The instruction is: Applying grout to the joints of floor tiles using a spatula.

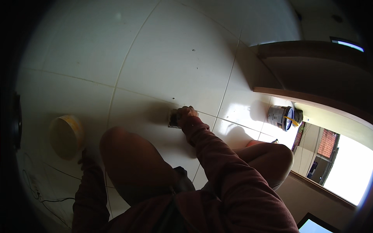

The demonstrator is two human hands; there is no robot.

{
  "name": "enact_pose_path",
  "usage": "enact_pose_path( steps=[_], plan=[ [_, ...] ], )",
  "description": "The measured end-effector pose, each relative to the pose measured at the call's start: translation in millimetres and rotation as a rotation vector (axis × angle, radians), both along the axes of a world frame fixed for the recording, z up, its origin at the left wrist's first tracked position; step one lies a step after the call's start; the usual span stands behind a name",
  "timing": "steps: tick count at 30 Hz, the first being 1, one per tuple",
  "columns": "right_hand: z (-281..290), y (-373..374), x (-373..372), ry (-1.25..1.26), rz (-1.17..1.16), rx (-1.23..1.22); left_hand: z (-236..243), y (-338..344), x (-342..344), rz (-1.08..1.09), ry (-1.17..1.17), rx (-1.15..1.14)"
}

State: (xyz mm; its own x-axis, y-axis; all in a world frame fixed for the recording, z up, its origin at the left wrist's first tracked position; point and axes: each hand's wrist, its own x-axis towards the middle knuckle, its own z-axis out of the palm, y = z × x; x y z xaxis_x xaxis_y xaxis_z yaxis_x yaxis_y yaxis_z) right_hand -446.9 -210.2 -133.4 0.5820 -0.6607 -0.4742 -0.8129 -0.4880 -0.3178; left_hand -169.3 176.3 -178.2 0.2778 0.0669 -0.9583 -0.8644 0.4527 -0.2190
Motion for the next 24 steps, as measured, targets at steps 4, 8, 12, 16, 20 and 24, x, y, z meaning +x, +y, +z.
enact_pose_path(
  steps=[4, 8, 12, 16, 20, 24],
  plan=[
    [-5, -13, -21, -0.065, -0.719, 0.235, -18, 15, -3, -0.015, -0.083, 0.02],
    [-8, -15, 1, -0.255, -0.475, 0.131, -74, 87, -6, -0.244, -0.383, -0.434],
    [8, 40, 117, -0.015, -0.604, 0.398, -97, 89, -15, -0.813, -0.432, -0.226],
    [-10, 80, 119, -0.317, -0.583, 0.931, -99, 51, -9, 0.029, -0.431, -0.043],
    [41, 50, 122, -0.492, -1.009, 1.565, -133, 88, -38, -0.042, -1.073, -0.292],
    [34, 38, 154, -0.409, -0.796, 1.781, -117, 56, -44, 0.28, -1.278, -0.299]
  ],
)
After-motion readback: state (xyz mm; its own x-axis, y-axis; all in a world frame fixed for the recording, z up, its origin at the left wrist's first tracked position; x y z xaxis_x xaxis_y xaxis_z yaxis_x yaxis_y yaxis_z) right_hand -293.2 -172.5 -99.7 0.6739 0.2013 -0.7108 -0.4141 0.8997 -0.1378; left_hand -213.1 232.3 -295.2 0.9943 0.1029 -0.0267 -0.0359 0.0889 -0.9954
